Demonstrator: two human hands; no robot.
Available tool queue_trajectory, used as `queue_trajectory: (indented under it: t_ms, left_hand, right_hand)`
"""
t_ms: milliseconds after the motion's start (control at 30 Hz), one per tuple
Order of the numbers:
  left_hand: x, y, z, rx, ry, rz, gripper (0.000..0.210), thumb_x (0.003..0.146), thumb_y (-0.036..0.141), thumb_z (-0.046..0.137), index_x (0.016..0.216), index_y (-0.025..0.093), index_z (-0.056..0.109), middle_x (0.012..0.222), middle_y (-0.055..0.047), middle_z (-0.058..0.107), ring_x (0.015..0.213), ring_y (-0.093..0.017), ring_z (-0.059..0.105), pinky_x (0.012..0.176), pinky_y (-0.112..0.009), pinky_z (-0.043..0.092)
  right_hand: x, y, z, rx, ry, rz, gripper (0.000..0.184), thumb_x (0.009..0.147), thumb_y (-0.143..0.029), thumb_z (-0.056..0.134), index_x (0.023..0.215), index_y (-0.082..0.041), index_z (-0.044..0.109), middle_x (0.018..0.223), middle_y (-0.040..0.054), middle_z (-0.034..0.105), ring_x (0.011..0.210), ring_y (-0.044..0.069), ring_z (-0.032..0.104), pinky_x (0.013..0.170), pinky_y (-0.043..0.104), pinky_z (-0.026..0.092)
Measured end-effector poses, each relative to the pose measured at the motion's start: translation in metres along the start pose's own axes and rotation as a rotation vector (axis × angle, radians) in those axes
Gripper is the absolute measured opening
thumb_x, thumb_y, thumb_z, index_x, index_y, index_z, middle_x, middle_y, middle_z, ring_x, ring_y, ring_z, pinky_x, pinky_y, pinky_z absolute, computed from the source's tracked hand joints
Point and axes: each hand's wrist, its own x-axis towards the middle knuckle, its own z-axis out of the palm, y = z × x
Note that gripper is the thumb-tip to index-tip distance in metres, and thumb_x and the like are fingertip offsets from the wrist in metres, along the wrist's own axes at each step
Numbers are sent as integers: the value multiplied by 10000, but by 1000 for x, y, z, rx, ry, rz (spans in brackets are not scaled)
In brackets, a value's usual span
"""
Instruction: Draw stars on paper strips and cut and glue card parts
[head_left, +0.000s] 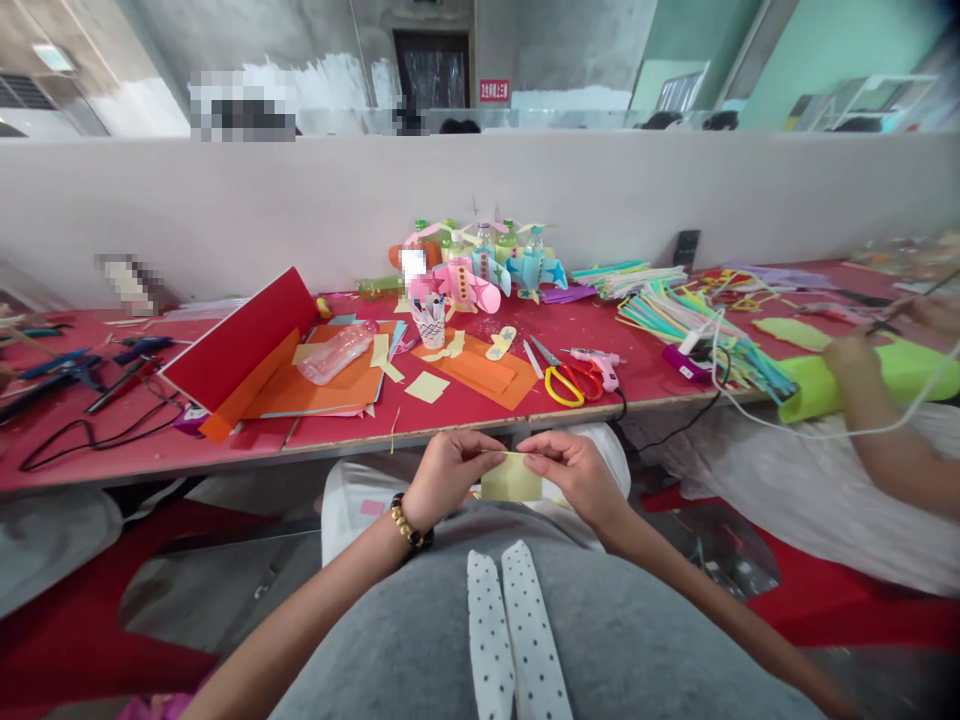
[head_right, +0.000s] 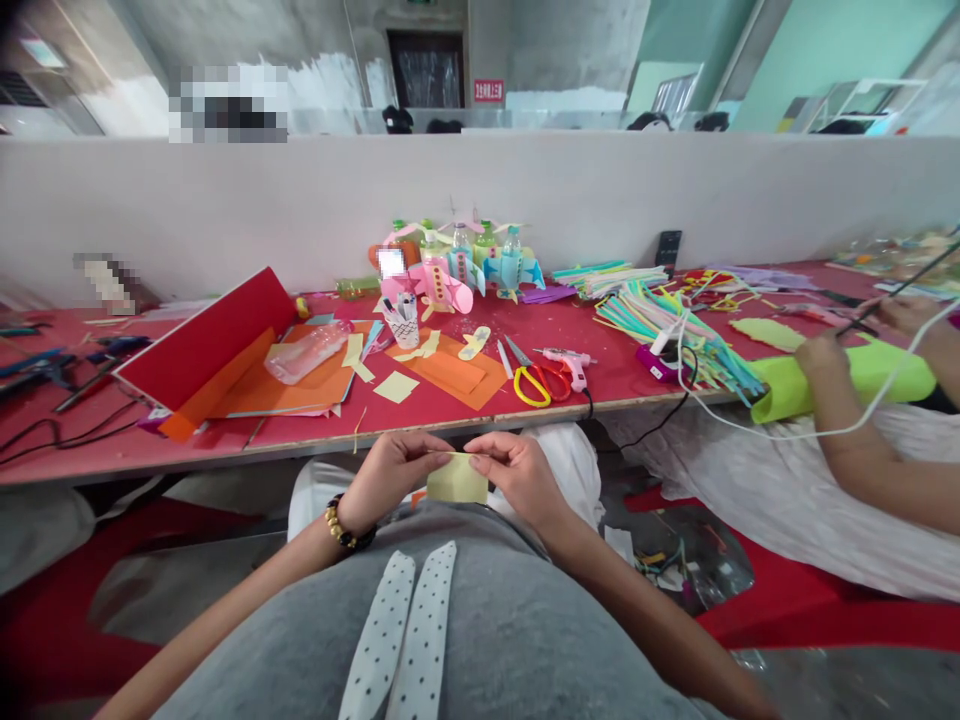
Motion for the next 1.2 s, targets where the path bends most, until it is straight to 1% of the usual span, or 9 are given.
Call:
queue_trajectory:
  t_ms: [167,300,400,533,767,1067,1200]
  left_hand:
    - [-5,2,-1,21,-5,0,250,771,360,680,855,130,734,796,-65,724,699,-163,636,632,-237,482]
    - [-7,2,-1,48,0,13,259,775,371,678,866,136,738,824,-70,728,735,-176,647,669,-249,496]
    - [-9,0,0,-57,9,2,256,757,356,699,890,138,728,805,-65,723,706,-167,642,656,-250,494]
    - [-9,-4,3,-233,30,-9,212,713,302,739,852,143,727,737,-46,708,632,-138,611,609,-233,471]
    - [-10,-13,8,-352,113,-13,104,678,244,754,755,174,758,710,-25,711,615,-113,584,605,-214,446]
    - [-11,-19,8,-309,139,6,101,670,230,746,756,185,774,730,-32,722,659,-130,599,634,-225,451]
    - [-5,-21,5,-331,149,-5,116,656,231,747,753,172,771,714,-40,720,639,-140,605,617,-237,459]
  right_hand:
    - [-2,-3,2,-27,-44,4,209,768,-335,679,899,-178,717,768,31,728,671,160,645,622,265,493]
    - [-3,-8,5,-98,-18,-49,197,789,-345,665,869,-180,735,777,30,727,701,163,641,641,260,494]
    - [-4,-8,6,-123,3,-72,209,799,-358,652,852,-174,735,773,33,724,704,172,639,637,264,495]
    - [-4,-5,7,-82,-14,-77,197,799,-349,659,831,-170,732,768,30,725,699,167,637,632,254,492]
    - [-7,-1,9,-92,-7,-53,199,803,-356,660,867,-187,744,775,29,728,694,169,628,617,258,482]
    - [-3,10,9,-19,-22,-13,188,765,-355,693,841,-190,740,752,27,722,685,169,624,622,266,473]
    - [7,11,9,-20,-35,-21,168,748,-330,699,829,-189,738,743,23,721,671,165,625,628,266,473]
